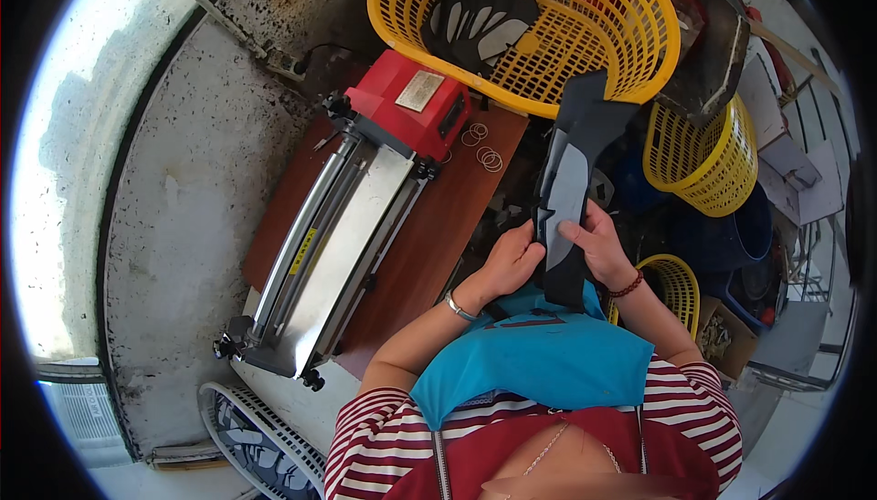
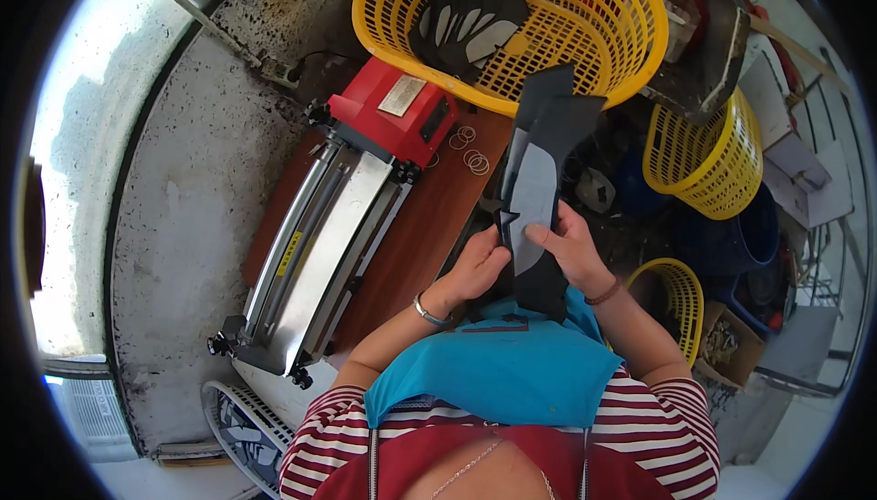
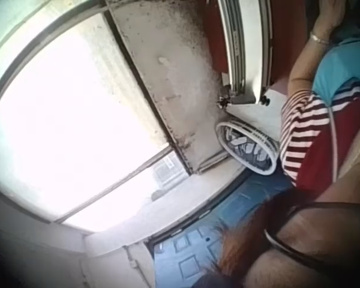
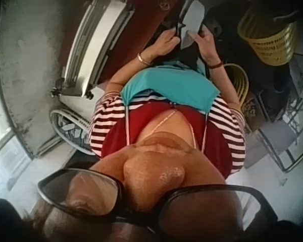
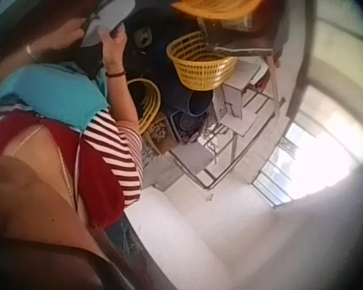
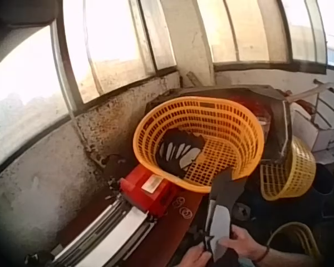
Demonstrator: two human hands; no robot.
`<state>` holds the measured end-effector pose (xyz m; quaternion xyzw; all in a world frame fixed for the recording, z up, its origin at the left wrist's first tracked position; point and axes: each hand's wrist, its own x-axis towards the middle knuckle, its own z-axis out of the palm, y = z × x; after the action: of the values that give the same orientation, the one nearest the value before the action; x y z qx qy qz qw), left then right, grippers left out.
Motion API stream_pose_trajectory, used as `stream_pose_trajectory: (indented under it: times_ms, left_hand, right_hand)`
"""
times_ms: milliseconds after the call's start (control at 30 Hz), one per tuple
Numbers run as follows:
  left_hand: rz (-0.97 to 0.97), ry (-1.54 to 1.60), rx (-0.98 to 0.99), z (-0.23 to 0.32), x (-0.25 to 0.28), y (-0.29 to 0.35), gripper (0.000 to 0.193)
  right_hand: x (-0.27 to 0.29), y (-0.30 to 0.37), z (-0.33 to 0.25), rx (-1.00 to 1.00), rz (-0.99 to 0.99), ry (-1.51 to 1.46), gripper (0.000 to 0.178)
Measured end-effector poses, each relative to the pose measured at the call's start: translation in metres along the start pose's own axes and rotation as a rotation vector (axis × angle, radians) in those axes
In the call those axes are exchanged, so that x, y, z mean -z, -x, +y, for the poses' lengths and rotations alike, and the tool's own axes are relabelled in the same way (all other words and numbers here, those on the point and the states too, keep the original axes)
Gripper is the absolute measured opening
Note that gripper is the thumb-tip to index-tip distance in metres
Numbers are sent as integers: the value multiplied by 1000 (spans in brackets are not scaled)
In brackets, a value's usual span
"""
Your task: Applying glue to shoe upper components using a rolling machine.
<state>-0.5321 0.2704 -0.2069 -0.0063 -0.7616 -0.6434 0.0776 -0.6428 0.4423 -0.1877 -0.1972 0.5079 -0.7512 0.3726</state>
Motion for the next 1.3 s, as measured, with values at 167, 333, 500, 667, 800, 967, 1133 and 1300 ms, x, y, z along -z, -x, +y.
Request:
stream_pose_trajectory:
  times_ms: [167,333,500,667,800,967,1133,1300]
  left_hand:
    - [79,-90,94,8,37,-13,42]
    - [130,-161,263,-10,71,-9,37]
    - [388,-98,352,-55,74,0,34]
    - [645,-57,536,-61,62,-13,33]
    - [767,-3,727,-60,47,-30,34]
    - [734,12,716,-74,36,-60,35]
    - [704,-141,648,-66,33,-76,35]
    - [760,-88,727,-64,26,-73,34]
  right_hand:
    - [14,-95,-89,61,-55,195,34]
    - [39,-263,-196,167,-207,685,33]
    - [92,-442,-174,-34,-487,1634,32]
    - [134,-562,-54,245,-736,1996,43]
    - [76,-600,-63,463,-973,2217,87]
    - [36,-648,-50,644,-1265,2414,139]
    - [18,-665,-35,436,-1326,2567,156]
    - [16,-666,-39,241,-1225,2481,146]
